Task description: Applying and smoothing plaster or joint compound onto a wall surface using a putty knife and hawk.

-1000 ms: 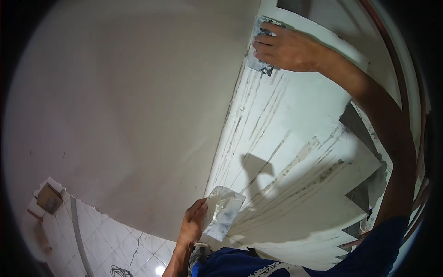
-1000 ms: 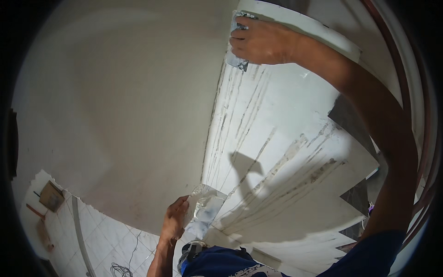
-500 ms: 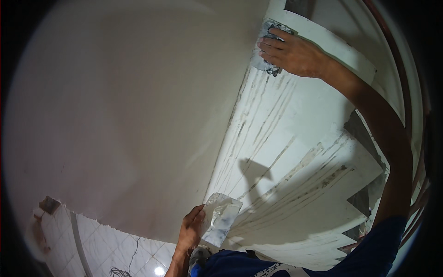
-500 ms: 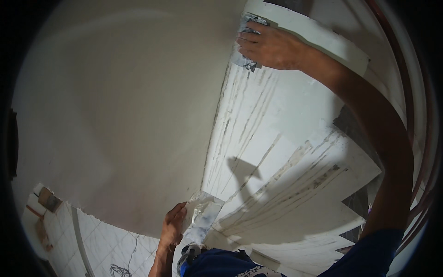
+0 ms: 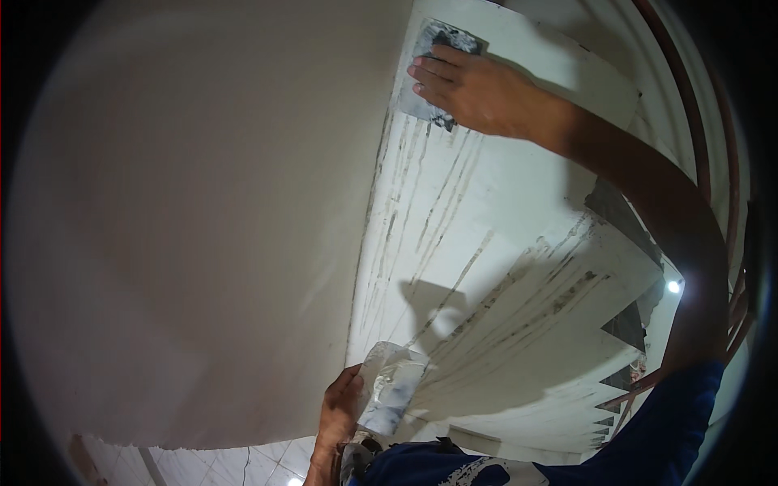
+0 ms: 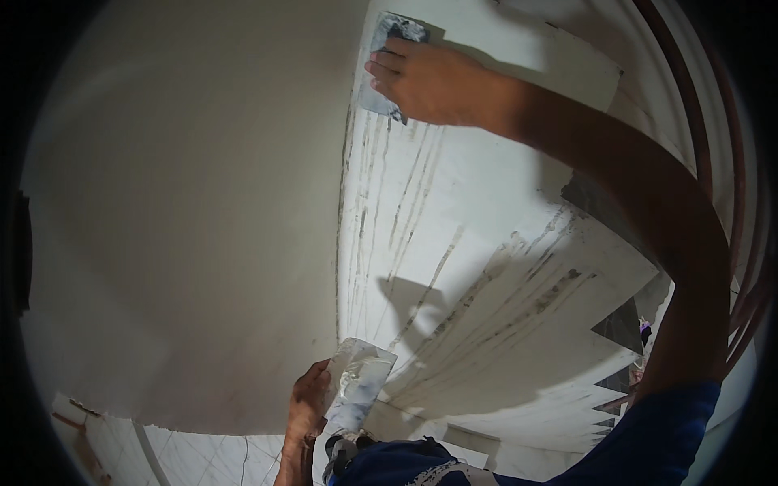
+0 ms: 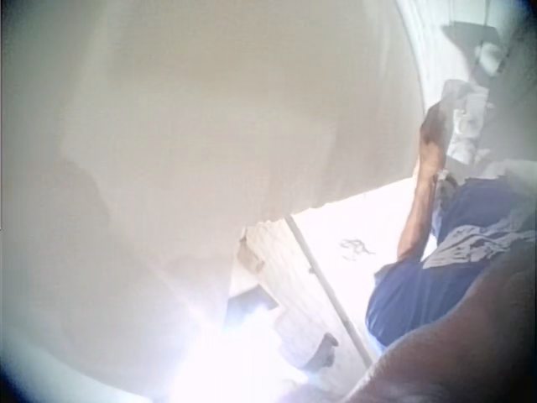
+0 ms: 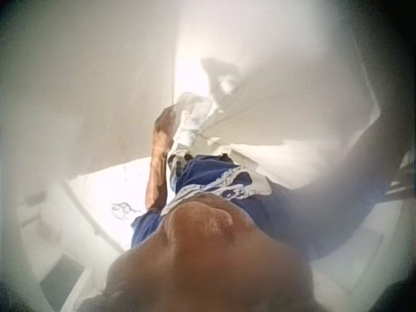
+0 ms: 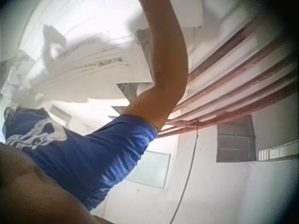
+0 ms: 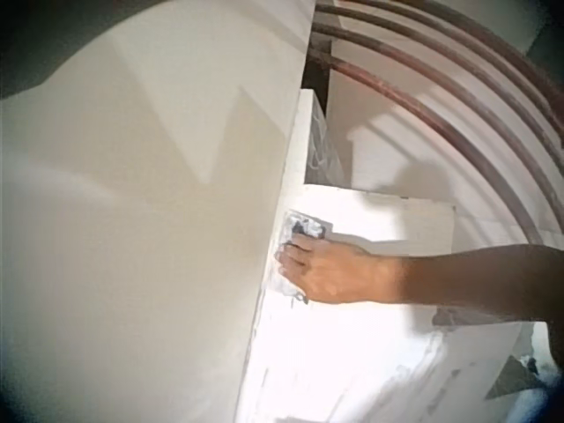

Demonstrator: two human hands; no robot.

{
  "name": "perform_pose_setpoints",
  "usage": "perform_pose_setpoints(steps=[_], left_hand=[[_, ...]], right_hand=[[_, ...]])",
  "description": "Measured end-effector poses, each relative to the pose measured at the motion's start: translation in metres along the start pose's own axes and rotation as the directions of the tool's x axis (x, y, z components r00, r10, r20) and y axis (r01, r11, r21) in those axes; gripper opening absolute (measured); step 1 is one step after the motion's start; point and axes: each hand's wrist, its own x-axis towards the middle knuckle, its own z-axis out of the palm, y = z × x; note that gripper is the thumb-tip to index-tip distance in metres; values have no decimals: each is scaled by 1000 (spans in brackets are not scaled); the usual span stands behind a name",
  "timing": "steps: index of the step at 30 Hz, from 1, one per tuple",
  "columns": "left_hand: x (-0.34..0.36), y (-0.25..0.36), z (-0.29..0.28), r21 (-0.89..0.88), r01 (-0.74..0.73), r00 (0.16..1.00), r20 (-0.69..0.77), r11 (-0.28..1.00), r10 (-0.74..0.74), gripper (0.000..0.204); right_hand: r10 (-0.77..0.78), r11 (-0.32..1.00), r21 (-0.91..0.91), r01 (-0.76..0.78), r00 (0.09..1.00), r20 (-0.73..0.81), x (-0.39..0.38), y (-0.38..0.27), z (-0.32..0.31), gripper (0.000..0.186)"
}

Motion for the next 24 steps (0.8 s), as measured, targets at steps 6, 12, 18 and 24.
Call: perform_pose_setpoints(steps=[6, 12, 18, 24], left_hand=[[-2, 33, 18, 49, 109, 989, 94, 993, -113, 33], [-3, 14, 4, 25, 107, 982, 153, 994, -109, 34], [-8, 17, 0, -12, 148, 978, 152, 989, -145, 34], [-13, 6, -12, -24, 179, 979, 100, 984, -176, 34]], right_hand=[[13, 994, 109, -21, 997, 72, -60, -15, -19, 43], [35, 972, 231, -49, 997, 63, -111, -29, -84, 33], [44, 989, 144, -24, 990, -136, -57, 4, -59, 33], [-85, 996, 20, 83, 989, 118, 7, 18, -16, 43]])
